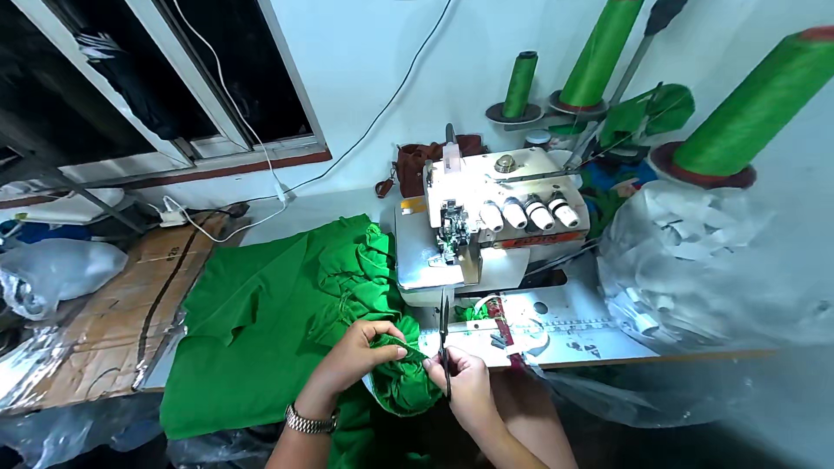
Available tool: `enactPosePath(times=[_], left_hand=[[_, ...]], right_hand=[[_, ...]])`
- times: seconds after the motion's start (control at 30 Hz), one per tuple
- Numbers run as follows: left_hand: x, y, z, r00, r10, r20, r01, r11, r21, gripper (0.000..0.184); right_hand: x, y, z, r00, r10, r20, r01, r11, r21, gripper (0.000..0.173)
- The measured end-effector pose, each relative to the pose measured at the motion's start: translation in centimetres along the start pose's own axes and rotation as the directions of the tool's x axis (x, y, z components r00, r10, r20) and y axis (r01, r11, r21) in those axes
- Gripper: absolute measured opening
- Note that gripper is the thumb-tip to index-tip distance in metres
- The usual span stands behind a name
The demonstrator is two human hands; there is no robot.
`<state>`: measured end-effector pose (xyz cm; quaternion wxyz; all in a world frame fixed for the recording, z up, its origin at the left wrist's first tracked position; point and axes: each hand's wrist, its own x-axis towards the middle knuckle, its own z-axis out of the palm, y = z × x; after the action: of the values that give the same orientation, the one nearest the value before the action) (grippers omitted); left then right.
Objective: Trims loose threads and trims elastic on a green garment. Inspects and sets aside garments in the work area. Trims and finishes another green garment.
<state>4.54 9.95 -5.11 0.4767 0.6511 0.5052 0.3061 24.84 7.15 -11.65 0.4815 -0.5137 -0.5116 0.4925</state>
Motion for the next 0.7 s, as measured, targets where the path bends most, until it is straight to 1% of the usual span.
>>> enactPosePath(times=[0.07, 0.1, 0.13, 0.17, 0.23, 0.3, 0.33, 0.4, 0.47, 0.53, 0.7], left_hand=[[0.2, -0.3, -0.1, 0.999, 0.011, -0.035, -0.013, 0.998, -0.062, 0.005], [0.2, -0.6, -0.2, 0.999, 0.028, -0.034, -0.031, 0.997, -0.077, 0.006], [0.3, -1.0, -0.3, 0.999, 0.040, -0.028, -0.042, 0.995, -0.093, 0.007], [0.3, -1.2, -0.3, 0.999, 0.039, -0.036, -0.043, 0.991, -0.123, 0.007], [0.3, -1.4, 0.0, 0.998, 0.013, -0.062, -0.024, 0.986, -0.168, 0.006], [0.1, -1.5, 0.2, 0.997, 0.009, -0.079, -0.024, 0.980, -0.196, 0.010], [0.1, -1.5, 0.4, 0.996, 0.015, -0.084, -0.032, 0.979, -0.203, 0.012], [0.0, -1.7, 0.6, 0.994, 0.029, -0.102, -0.050, 0.977, -0.208, 0.014], [0.0, -1.8, 0.8, 0.992, 0.040, -0.118, -0.065, 0.975, -0.212, 0.014], [0.0, -2.0, 0.9, 0.991, 0.053, -0.120, -0.078, 0.975, -0.208, 0.017], [0.0, -2.2, 1.0, 0.994, 0.033, -0.108, -0.059, 0.968, -0.243, 0.048]], right_hand=[[0.0, 0.0, -0.5, 0.999, -0.009, 0.035, 0.013, 0.994, -0.111, 0.025], [-0.2, -0.1, -1.0, 0.998, -0.034, 0.043, 0.042, 0.976, -0.213, 0.031], [-0.3, -0.1, -1.5, 0.994, -0.095, 0.044, 0.105, 0.941, -0.321, 0.037], [-0.4, 0.1, -2.0, 0.984, -0.173, 0.047, 0.176, 0.889, -0.423, 0.042], [-0.7, 0.8, -2.9, 0.946, -0.314, 0.079, 0.297, 0.746, -0.596, 0.052], [-1.1, 1.2, -3.6, 0.909, -0.402, 0.112, 0.355, 0.603, -0.714, 0.054], [-1.2, 1.4, -3.8, 0.890, -0.439, 0.122, 0.371, 0.545, -0.752, 0.053], [-1.4, 1.6, -4.0, 0.868, -0.478, 0.135, 0.380, 0.465, -0.800, 0.053], [-1.4, 1.7, -4.0, 0.850, -0.507, 0.143, 0.390, 0.423, -0.818, 0.052], [-1.4, 1.8, -4.0, 0.839, -0.525, 0.144, 0.396, 0.407, -0.823, 0.052], [-1.2, 2.0, -3.9, 0.835, -0.527, 0.156, 0.398, 0.384, -0.833, 0.051]])
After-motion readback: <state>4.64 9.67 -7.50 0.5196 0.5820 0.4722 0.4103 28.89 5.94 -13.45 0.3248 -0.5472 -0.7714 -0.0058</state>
